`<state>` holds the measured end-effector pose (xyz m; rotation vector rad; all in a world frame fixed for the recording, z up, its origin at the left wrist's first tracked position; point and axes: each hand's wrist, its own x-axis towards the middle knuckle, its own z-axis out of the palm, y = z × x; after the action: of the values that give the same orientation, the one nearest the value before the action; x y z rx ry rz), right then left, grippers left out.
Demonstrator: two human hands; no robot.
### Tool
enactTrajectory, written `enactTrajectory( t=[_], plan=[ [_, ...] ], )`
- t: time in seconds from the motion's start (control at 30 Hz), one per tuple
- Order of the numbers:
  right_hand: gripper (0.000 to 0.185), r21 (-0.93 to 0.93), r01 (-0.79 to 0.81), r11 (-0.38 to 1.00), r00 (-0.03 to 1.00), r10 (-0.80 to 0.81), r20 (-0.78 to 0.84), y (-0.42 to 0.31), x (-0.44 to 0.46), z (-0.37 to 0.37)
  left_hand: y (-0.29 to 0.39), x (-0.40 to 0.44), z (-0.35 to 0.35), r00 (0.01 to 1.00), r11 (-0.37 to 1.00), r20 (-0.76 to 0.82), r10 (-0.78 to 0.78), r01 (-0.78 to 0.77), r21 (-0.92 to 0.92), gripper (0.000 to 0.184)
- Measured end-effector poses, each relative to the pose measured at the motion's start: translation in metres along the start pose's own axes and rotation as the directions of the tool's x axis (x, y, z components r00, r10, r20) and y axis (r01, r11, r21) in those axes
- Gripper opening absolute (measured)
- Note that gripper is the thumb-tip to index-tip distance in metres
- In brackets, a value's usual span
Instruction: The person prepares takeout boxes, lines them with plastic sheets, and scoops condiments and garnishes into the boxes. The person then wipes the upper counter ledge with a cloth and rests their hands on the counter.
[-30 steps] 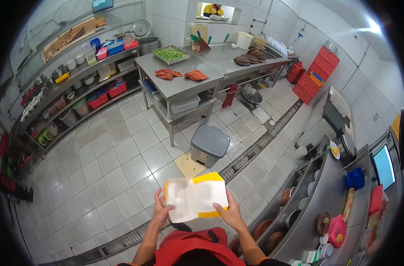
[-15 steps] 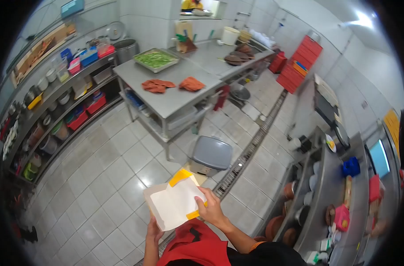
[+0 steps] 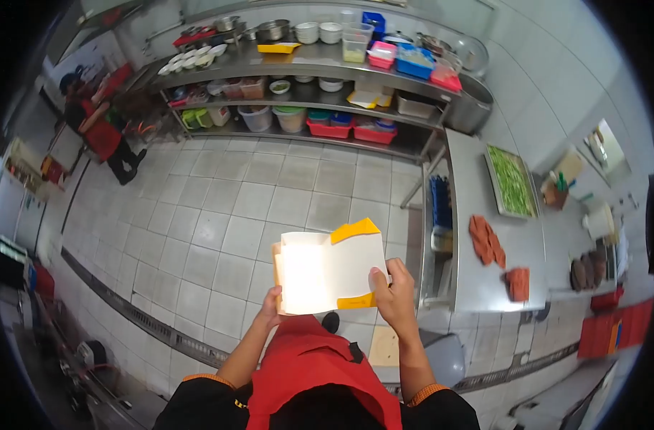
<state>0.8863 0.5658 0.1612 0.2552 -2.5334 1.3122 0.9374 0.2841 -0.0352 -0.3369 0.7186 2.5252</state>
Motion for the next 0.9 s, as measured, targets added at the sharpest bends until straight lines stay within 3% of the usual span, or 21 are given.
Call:
enactTrajectory(
  t=[0.03, 0.07, 0.1, 0.17, 0.2, 0.27, 0.37, 0.5, 0.57, 0.6, 0.63, 0.67, 0.77, 0.83, 0.87, 0.9],
  plan=[
    [0.022, 0.062, -0.098, 0.993, 0.995, 0.096, 0.027, 0.000, 0.023, 0.005, 0.011, 0.008, 0.001, 1.000, 1.000, -0.008, 0.019, -0.020, -0.014, 0.068],
    [0.022, 0.117, -0.198, 0.973, 0.979, 0.193, 0.060, 0.000, 0.043, 0.010, 0.022, 0.011, 0.009, 0.988, 0.995, -0.118, 0.095, -0.098, -0.021, 0.067],
    [0.022, 0.116, -0.192, 0.975, 0.980, 0.184, 0.079, 0.002, 0.064, 0.014, 0.032, 0.017, 0.011, 0.960, 0.985, -0.229, 0.164, -0.173, -0.020, 0.066],
    [0.021, 0.365, -0.303, 0.880, 0.945, 0.328, -0.007, 0.007, 0.110, 0.023, 0.051, 0.035, -0.006, 0.930, 0.974, -0.300, 0.214, -0.225, -0.002, 0.065],
    [0.021, 0.361, -0.305, 0.881, 0.946, 0.324, 0.007, 0.017, 0.134, 0.030, 0.062, 0.046, -0.018, 0.898, 0.966, -0.365, 0.247, -0.255, 0.026, 0.064],
    [0.022, 0.394, -0.229, 0.890, 0.933, 0.316, -0.170, 0.046, 0.178, 0.043, 0.085, 0.073, -0.038, 0.864, 0.957, -0.426, 0.269, -0.291, 0.014, 0.060],
    [0.023, 0.355, -0.228, 0.907, 0.922, 0.318, -0.219, 0.112, 0.229, 0.064, 0.129, 0.131, -0.065, 0.812, 0.914, -0.430, 0.395, -0.394, 0.096, 0.055],
    [0.022, 0.032, -0.364, 0.931, 0.908, 0.362, -0.210, 0.238, 0.236, 0.078, 0.203, 0.227, -0.102, 0.775, 0.887, -0.436, 0.457, -0.436, 0.154, 0.055],
    [0.014, -0.043, -0.490, 0.871, 0.863, 0.477, -0.169, 0.286, 0.213, 0.082, 0.252, 0.271, -0.072, 0.705, 0.908, -0.573, 0.418, -0.351, 0.230, 0.060],
    [0.016, -0.092, -0.514, 0.853, 0.850, 0.492, -0.189, 0.331, 0.184, 0.085, 0.270, 0.296, -0.082, 0.731, 0.893, -0.519, 0.443, -0.309, 0.328, 0.064],
    [0.017, -0.135, -0.540, 0.831, 0.835, 0.508, -0.211, 0.365, 0.157, 0.090, 0.291, 0.320, -0.097, 0.749, 0.880, -0.522, 0.407, -0.170, 0.442, 0.066],
    [0.020, -0.105, -0.616, 0.781, 0.781, 0.588, -0.210, 0.351, 0.147, 0.092, 0.320, 0.334, -0.057, 0.762, 0.928, -0.585, 0.279, -0.057, 0.368, 0.068],
    [0.020, -0.124, -0.760, 0.638, 0.646, 0.723, -0.246, 0.357, 0.104, 0.104, 0.363, 0.410, -0.061, 0.762, 0.921, -0.609, 0.221, 0.043, 0.388, 0.066],
    [0.019, -0.251, -0.897, 0.365, 0.431, 0.847, -0.310, 0.319, 0.121, 0.117, 0.392, 0.456, -0.054, 0.780, 0.799, -0.592, 0.203, 0.218, 0.561, 0.064],
    [0.019, -0.245, -0.903, 0.352, 0.417, 0.856, -0.307, 0.301, 0.136, 0.125, 0.404, 0.483, -0.062, 0.778, 0.792, -0.597, 0.196, 0.233, 0.565, 0.064],
    [0.019, -0.131, -0.942, 0.308, 0.334, 0.890, -0.312, 0.288, 0.155, 0.133, 0.412, 0.517, -0.078, 0.763, 0.638, -0.576, 0.294, 0.291, 0.713, 0.061]
  ],
)
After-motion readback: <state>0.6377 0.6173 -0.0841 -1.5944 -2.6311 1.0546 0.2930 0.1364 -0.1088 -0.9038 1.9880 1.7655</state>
